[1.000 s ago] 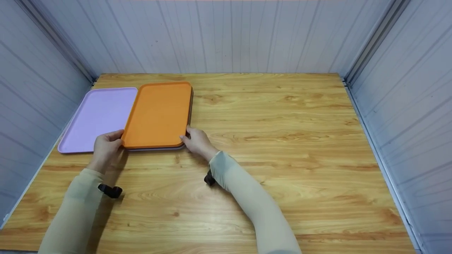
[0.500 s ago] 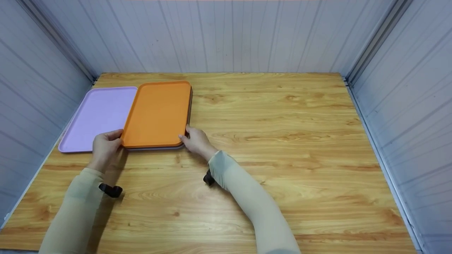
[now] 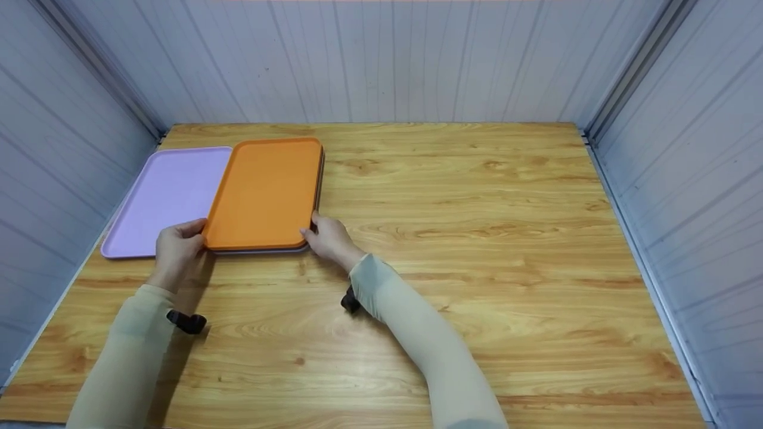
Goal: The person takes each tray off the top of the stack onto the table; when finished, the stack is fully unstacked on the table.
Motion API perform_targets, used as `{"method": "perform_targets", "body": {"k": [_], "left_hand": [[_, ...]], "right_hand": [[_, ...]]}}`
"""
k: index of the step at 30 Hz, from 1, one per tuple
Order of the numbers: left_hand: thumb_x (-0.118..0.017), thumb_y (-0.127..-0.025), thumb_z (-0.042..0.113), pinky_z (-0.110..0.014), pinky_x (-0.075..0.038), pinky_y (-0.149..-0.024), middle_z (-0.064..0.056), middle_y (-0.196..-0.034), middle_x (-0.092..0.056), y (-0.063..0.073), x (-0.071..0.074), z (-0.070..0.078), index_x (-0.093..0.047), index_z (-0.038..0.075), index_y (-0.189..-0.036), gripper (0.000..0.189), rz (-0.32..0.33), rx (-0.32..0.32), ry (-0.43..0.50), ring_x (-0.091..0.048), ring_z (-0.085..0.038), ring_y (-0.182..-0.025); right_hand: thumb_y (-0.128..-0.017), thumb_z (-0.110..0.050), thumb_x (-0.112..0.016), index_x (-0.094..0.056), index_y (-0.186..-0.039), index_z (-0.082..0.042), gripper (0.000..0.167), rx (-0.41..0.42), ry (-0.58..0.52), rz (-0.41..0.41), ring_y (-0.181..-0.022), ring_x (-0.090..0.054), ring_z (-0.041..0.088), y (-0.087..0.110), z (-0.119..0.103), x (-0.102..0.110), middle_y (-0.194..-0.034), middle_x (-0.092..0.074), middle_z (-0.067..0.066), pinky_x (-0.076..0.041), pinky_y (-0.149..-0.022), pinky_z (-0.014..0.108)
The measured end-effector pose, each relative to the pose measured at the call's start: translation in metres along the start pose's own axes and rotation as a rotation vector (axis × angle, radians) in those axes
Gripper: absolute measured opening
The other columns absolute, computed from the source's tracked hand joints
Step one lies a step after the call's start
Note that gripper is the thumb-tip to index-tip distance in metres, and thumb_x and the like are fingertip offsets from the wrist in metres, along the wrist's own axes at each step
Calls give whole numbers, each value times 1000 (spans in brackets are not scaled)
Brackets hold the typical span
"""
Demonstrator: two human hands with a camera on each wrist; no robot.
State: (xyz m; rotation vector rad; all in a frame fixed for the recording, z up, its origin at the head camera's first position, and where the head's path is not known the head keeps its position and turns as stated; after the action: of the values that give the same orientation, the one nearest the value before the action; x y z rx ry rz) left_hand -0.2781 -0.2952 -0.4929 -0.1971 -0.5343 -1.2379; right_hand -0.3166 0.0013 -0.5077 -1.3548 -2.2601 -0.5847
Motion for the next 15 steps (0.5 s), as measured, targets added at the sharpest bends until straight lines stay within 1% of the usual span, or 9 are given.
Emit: {"method": "perform_targets", "body": {"k": [2,5,6,8,10,12,13,14,15], "left_hand": [[-46,-93,-3,-33,-42,-105,-17,-137,-54,0,0,0,-54,-1,-136,45,-12,12,19,-47,-22,-129],[-45,-93,-4,-32,-41,-106,-17,-139,-53,1,0,1,-52,-1,-138,45,-23,29,47,-46,-22,-130],[-45,-93,-4,-32,-42,-105,-17,-139,-53,0,0,1,-52,-1,-138,45,-24,30,52,-46,-22,-130],[-45,-93,-5,-31,-42,-105,-17,-138,-53,0,0,1,-53,-1,-137,45,-21,27,53,-47,-22,-129],[-45,-92,-5,-32,-43,-104,-17,-137,-54,0,0,0,-54,-2,-137,45,-16,20,49,-48,-22,-128],[-45,-92,-5,-32,-43,-104,-17,-137,-55,0,0,0,-54,-2,-136,45,-12,15,43,-49,-22,-127],[-46,-92,-4,-32,-43,-104,-17,-137,-55,-1,0,0,-54,-1,-136,45,-12,16,37,-49,-22,-127],[-46,-92,-4,-32,-43,-104,-17,-136,-55,0,0,-1,-55,-1,-136,45,-11,18,31,-49,-22,-127],[-46,-92,-4,-32,-43,-104,-17,-136,-55,0,0,-1,-55,-1,-136,45,-11,18,29,-49,-22,-127]], "right_hand": [[-102,-28,-52,-26,-152,0,63,1,-8,-5,-49,-54,11,0,-1,0,-133,-57,19,-49,-49,24],[-102,-28,-52,-25,-151,0,63,-1,-10,-7,-46,-52,10,0,-1,0,-119,-64,20,-47,-47,23],[-102,-28,-51,-25,-151,0,63,-1,-6,-7,-46,-51,9,0,-2,0,-112,-66,21,-46,-46,22],[-102,-28,-51,-26,-151,1,62,0,-1,-6,-45,-50,9,-1,-2,0,-103,-67,20,-44,-46,22],[-102,-28,-51,-26,-151,0,62,1,-1,-10,-44,-50,9,-1,-1,0,-98,-68,20,-44,-46,22],[-102,-28,-51,-26,-151,0,62,5,1,-8,-45,-50,9,-2,-1,0,-106,-67,20,-45,-47,22],[-102,-28,-51,-26,-151,0,62,8,3,-6,-46,-50,9,-2,-1,0,-114,-65,19,-45,-48,22],[-103,-28,-51,-26,-151,0,62,8,4,-10,-46,-50,9,-2,-1,-1,-117,-64,20,-46,-48,23],[-103,-28,-51,-26,-151,1,62,12,12,-8,-46,-50,9,-2,-1,-1,-124,-62,20,-46,-49,22]]}}
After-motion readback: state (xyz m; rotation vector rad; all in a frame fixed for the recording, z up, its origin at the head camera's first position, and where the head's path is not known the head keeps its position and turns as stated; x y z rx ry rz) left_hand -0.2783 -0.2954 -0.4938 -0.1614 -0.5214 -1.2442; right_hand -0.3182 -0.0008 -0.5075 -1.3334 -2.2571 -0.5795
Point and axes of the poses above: each hand's wrist, its own y-axis away from the middle knuckle, its own x-axis out of the back of the hand, z = x × y, the point moved 7 cm from there along -y, towards the middle knuckle
